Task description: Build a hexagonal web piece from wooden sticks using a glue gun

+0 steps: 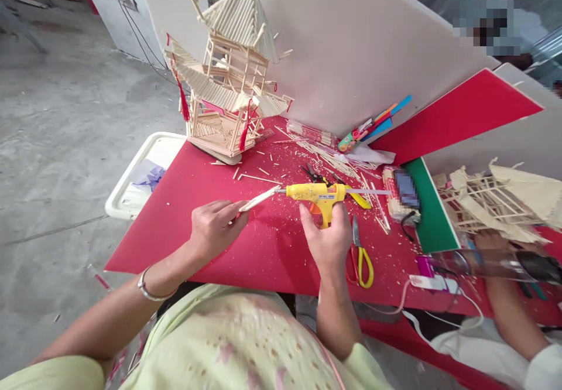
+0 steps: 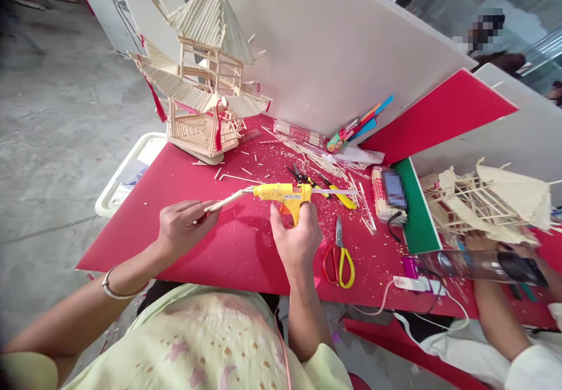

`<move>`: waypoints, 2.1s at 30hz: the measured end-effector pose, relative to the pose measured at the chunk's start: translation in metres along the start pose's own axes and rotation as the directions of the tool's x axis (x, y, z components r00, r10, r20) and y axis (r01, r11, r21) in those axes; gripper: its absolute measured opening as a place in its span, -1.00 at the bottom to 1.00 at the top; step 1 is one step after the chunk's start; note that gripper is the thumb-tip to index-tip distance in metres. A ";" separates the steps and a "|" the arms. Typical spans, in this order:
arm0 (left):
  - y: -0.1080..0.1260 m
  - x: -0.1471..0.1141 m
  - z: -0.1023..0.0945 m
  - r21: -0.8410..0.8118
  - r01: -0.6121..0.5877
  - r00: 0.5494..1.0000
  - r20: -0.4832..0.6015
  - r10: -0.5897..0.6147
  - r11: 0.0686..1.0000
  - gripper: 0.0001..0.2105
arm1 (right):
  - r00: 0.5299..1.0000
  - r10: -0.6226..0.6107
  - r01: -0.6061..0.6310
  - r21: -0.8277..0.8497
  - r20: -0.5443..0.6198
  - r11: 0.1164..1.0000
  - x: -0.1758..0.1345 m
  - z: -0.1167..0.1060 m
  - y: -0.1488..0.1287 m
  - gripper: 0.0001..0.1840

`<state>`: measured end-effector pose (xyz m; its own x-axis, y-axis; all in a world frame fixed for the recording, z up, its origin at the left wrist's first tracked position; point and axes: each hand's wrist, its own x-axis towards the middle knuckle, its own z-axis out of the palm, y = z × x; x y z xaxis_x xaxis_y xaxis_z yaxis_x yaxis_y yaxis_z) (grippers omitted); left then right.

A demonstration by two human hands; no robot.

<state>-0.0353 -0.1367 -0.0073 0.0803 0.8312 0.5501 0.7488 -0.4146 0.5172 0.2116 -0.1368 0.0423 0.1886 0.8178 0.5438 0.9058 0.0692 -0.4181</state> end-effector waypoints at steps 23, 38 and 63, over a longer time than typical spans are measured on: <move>0.014 0.028 -0.017 0.193 0.193 0.877 0.406 -0.257 0.962 -0.61 | 0.981 -0.193 0.174 -0.296 -0.035 0.939 0.000 -0.003 0.011 -0.61; 0.025 0.040 -0.025 0.287 0.169 0.818 0.492 -0.297 0.943 -0.55 | 0.921 -0.386 0.333 -0.420 -0.046 0.844 0.002 -0.005 0.013 -0.71; 0.020 0.024 -0.019 0.084 0.378 0.774 0.518 -0.365 0.922 -0.65 | 0.924 -0.382 0.341 -0.376 -0.035 0.861 -0.004 -0.007 0.017 -0.64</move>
<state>-0.0307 -0.1322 0.0291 0.1299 0.9862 -0.1028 0.7758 -0.0365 0.6299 0.2287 -0.1427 0.0384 -0.1580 0.7087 0.6876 0.9873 0.1239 0.0992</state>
